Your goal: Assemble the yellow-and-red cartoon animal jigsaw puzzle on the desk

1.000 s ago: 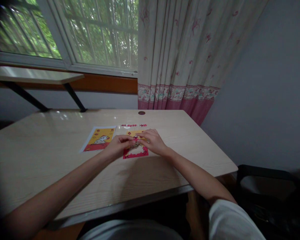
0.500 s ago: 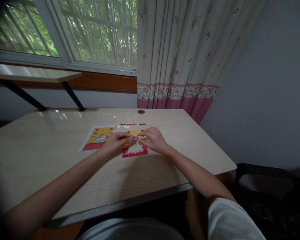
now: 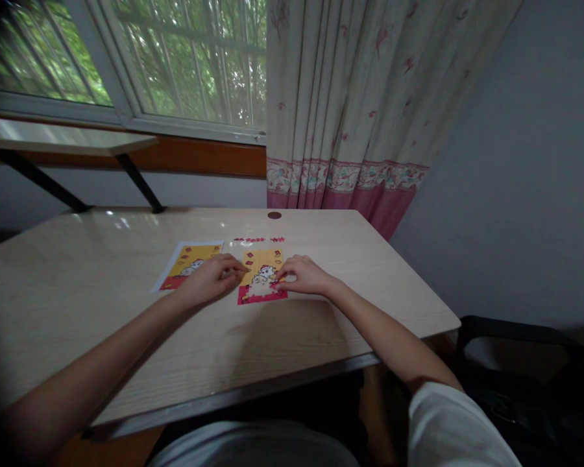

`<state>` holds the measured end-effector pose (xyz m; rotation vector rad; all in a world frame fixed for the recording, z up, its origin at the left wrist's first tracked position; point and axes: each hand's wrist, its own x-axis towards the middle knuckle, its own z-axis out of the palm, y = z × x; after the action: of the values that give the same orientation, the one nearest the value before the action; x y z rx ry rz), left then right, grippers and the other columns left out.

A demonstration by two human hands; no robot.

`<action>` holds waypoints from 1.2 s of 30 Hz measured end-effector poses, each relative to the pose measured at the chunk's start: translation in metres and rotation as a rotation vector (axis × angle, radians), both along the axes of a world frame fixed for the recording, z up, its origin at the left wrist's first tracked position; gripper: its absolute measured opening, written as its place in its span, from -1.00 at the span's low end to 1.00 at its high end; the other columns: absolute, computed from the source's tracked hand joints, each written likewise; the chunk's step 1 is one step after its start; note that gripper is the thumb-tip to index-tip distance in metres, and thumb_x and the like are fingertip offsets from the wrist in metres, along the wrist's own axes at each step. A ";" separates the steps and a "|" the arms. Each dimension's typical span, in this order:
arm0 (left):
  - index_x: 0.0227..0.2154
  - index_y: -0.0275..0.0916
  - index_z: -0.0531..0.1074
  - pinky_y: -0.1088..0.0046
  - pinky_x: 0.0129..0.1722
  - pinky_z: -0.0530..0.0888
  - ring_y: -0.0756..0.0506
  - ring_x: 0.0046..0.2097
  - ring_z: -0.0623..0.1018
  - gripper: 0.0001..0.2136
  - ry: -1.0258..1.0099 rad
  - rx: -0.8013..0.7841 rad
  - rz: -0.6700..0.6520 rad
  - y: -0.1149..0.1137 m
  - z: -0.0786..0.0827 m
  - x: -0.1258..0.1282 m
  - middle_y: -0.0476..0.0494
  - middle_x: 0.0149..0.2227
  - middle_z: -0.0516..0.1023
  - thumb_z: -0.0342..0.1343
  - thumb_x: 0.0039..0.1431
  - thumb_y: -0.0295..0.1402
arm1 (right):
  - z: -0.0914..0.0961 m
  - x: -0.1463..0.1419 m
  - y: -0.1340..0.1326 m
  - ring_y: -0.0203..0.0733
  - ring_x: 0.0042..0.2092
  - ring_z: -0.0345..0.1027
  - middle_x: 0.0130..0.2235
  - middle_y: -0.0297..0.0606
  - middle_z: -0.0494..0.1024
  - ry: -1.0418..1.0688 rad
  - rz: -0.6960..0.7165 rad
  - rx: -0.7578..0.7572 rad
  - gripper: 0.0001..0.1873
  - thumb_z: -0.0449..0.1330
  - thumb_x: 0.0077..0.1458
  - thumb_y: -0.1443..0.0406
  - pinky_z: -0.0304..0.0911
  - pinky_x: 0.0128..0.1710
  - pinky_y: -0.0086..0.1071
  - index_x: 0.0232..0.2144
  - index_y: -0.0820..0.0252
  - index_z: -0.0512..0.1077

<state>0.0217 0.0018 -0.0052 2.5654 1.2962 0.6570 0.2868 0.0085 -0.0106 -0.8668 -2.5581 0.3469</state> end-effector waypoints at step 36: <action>-0.23 -0.28 0.52 0.27 -0.12 0.36 -0.19 -0.15 0.45 -0.73 0.147 0.037 -0.028 -0.004 0.005 -0.002 -0.24 -0.27 0.51 0.03 0.09 -0.28 | -0.011 -0.043 -0.014 -0.20 -0.15 0.32 -0.22 -0.26 0.53 0.015 -0.111 0.009 -0.79 0.22 0.08 0.17 0.09 -0.10 -0.29 -0.23 0.08 0.52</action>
<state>0.0201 -0.0020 -0.0005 2.7015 1.3003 0.5008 0.2436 -0.0053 -0.0219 -0.9936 -2.4837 0.3069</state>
